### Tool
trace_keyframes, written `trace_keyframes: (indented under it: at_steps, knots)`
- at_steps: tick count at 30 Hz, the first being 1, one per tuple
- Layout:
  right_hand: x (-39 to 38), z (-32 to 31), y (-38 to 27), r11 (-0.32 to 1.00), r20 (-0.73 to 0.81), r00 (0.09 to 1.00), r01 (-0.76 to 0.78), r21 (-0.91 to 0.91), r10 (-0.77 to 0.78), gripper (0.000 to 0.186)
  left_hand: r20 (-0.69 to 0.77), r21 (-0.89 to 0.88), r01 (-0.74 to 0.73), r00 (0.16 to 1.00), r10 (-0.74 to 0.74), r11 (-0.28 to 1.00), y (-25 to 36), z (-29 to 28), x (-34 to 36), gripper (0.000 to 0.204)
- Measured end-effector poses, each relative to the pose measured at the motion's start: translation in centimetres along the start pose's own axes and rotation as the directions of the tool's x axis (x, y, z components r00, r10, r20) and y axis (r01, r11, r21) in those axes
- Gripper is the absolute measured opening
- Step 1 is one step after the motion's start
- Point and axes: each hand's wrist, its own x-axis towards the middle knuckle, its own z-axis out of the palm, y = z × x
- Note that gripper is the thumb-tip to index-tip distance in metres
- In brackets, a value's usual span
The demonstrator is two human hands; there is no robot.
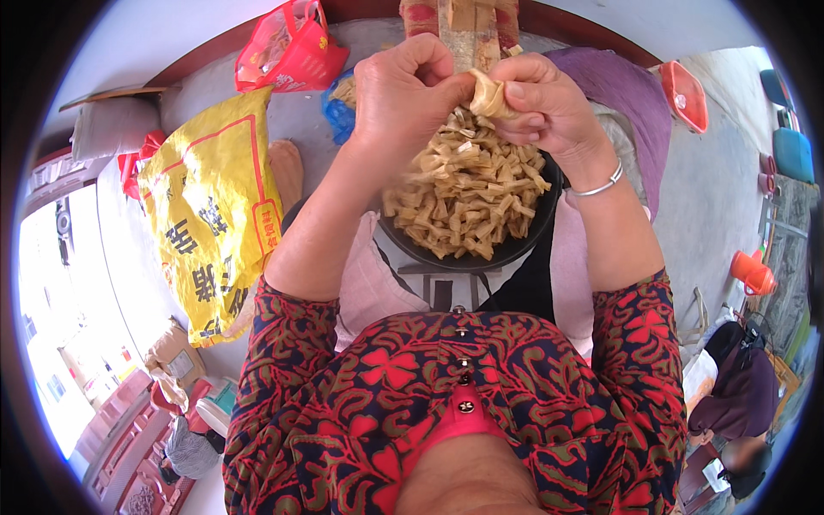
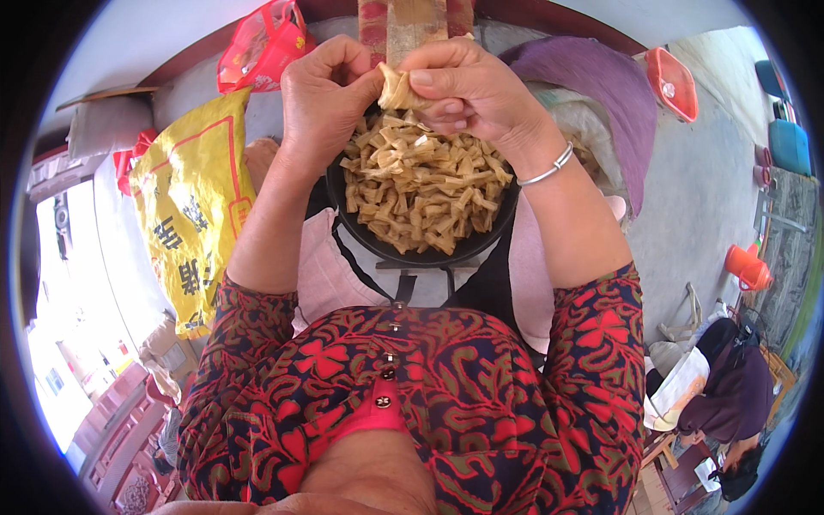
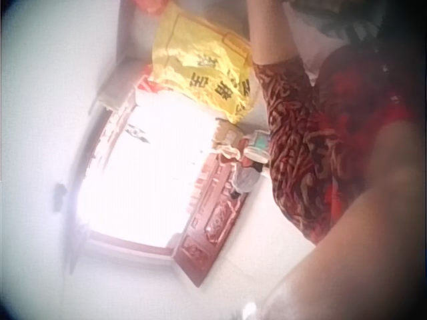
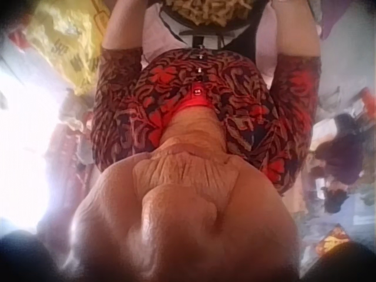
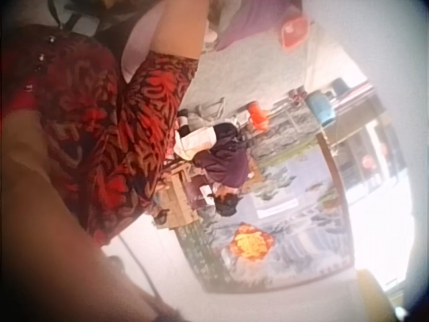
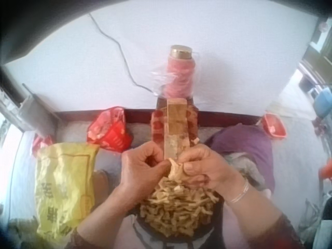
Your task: The person sits on the floor and repeatedly tears dried, light-brown strips into smaller pieces by hand, dropping them into a black bowl. The person handles the strips one at a time and occasionally adjusts the pile in the bowl.
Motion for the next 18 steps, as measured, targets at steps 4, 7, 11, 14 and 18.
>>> trace_keyframes:
  at_steps: [4,7,11,14,18]
  knots:
    - [0.8,1.3,0.8,0.990,-0.131,0.984,0.115,-0.083,-0.125,0.011,-0.130,-0.044,-0.104,0.987,0.097,0.994,-2.0,1.1,0.5,0.009]
    - [0.7,1.2,0.6,0.979,-0.188,0.969,0.131,-0.154,-0.160,0.012,-0.128,0.014,-0.038,0.991,0.040,0.999,-1.1,1.0,0.6,0.010]
    - [1.1,2.3,0.8,0.947,-0.280,0.927,0.173,-0.269,-0.249,0.009,-0.155,0.075,0.007,0.988,0.005,0.997,-1.5,1.1,0.7,0.008]
    - [1.1,2.4,0.6,0.938,-0.286,0.930,0.132,-0.321,-0.229,0.007,-0.283,0.008,-0.129,0.951,0.126,0.992,-2.8,2.0,0.5,0.010]
    - [0.4,1.8,0.2,0.896,-0.421,0.867,0.060,-0.439,-0.265,0.007,-0.083,0.073,-0.091,0.992,0.097,0.993,-2.0,2.0,0.3,0.021]
